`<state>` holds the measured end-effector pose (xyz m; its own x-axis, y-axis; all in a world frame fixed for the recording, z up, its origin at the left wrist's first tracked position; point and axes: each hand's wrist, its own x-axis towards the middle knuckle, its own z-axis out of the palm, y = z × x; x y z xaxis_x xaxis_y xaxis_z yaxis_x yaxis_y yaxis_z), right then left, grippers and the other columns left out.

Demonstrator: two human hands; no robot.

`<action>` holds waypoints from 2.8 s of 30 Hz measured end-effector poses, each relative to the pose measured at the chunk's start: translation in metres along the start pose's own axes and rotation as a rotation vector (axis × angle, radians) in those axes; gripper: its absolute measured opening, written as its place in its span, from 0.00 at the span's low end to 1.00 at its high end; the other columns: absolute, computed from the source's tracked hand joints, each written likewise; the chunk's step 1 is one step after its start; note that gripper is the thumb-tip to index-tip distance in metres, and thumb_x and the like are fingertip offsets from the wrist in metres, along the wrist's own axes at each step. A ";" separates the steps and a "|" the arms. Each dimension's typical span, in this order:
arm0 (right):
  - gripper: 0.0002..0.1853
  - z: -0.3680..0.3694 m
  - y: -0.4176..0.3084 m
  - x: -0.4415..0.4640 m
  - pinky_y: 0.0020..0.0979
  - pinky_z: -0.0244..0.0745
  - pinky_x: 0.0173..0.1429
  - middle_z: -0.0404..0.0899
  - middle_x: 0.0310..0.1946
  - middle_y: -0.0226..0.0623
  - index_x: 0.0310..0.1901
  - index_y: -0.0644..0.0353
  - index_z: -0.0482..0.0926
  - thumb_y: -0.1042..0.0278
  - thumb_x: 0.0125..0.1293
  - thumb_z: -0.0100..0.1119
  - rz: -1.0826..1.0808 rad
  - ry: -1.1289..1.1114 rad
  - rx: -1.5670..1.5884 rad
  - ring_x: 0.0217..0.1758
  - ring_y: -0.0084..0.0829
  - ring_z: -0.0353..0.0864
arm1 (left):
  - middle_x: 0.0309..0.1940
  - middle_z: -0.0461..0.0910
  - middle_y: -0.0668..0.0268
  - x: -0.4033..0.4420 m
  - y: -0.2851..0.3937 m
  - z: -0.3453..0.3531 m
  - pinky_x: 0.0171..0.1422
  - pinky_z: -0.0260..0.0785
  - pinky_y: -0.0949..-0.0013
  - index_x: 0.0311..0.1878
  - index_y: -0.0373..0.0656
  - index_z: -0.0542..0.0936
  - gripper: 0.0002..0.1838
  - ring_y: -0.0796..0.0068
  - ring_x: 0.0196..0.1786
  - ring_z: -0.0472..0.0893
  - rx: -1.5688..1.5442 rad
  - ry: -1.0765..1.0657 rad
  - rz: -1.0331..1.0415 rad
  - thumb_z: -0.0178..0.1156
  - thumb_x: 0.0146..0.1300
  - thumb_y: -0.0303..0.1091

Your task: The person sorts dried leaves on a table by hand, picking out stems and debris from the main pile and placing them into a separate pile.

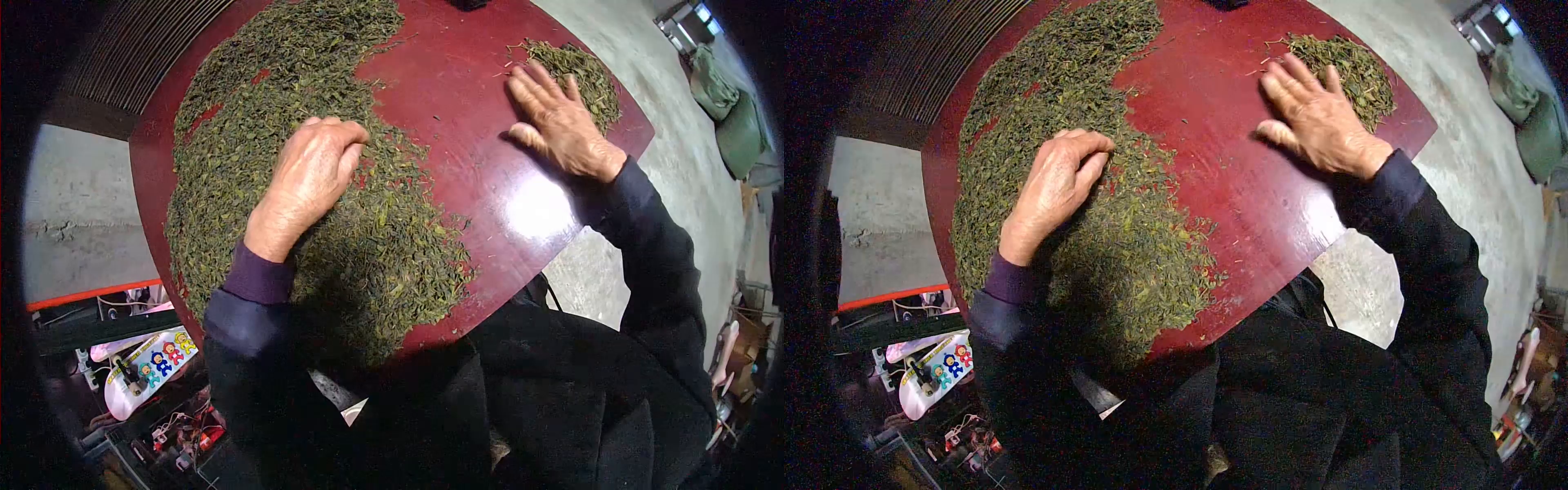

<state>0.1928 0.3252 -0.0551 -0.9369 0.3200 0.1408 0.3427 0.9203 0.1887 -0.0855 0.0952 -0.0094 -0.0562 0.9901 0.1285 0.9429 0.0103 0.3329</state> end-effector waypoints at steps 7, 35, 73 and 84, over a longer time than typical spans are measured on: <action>0.40 -0.027 -0.045 -0.018 0.68 0.41 0.77 0.58 0.76 0.47 0.73 0.61 0.61 0.36 0.73 0.42 -0.059 0.090 0.124 0.82 0.49 0.46 | 0.34 0.80 0.58 0.004 -0.007 0.008 0.51 0.71 0.62 0.44 0.38 0.83 0.10 0.58 0.37 0.78 0.035 0.086 0.020 0.55 0.61 0.26; 0.35 -0.036 -0.132 -0.032 0.68 0.54 0.72 0.63 0.72 0.49 0.65 0.64 0.70 0.42 0.68 0.53 -0.190 -0.006 0.534 0.79 0.53 0.52 | 0.40 0.84 0.59 -0.005 0.019 -0.001 0.44 0.73 0.68 0.46 0.36 0.83 0.15 0.67 0.39 0.80 -0.444 -0.220 0.109 0.53 0.57 0.21; 0.28 -0.033 -0.142 -0.038 0.63 0.50 0.76 0.71 0.66 0.45 0.57 0.63 0.77 0.47 0.67 0.59 -0.279 0.084 0.801 0.77 0.52 0.57 | 0.27 0.79 0.61 -0.016 0.032 0.023 0.43 0.69 0.60 0.30 0.39 0.80 0.05 0.59 0.32 0.74 -0.054 0.038 0.163 0.60 0.58 0.30; 0.26 -0.032 -0.142 -0.037 0.63 0.52 0.75 0.72 0.64 0.45 0.56 0.62 0.78 0.47 0.68 0.59 -0.275 0.099 0.787 0.75 0.51 0.61 | 0.28 0.78 0.59 -0.009 0.034 0.030 0.43 0.68 0.59 0.31 0.39 0.79 0.05 0.58 0.33 0.75 0.037 0.066 0.203 0.60 0.59 0.31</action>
<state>0.1808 0.1750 -0.0557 -0.9571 0.0741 0.2801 -0.0794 0.8627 -0.4995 -0.0429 0.0907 -0.0274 0.1158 0.9612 0.2505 0.9484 -0.1820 0.2597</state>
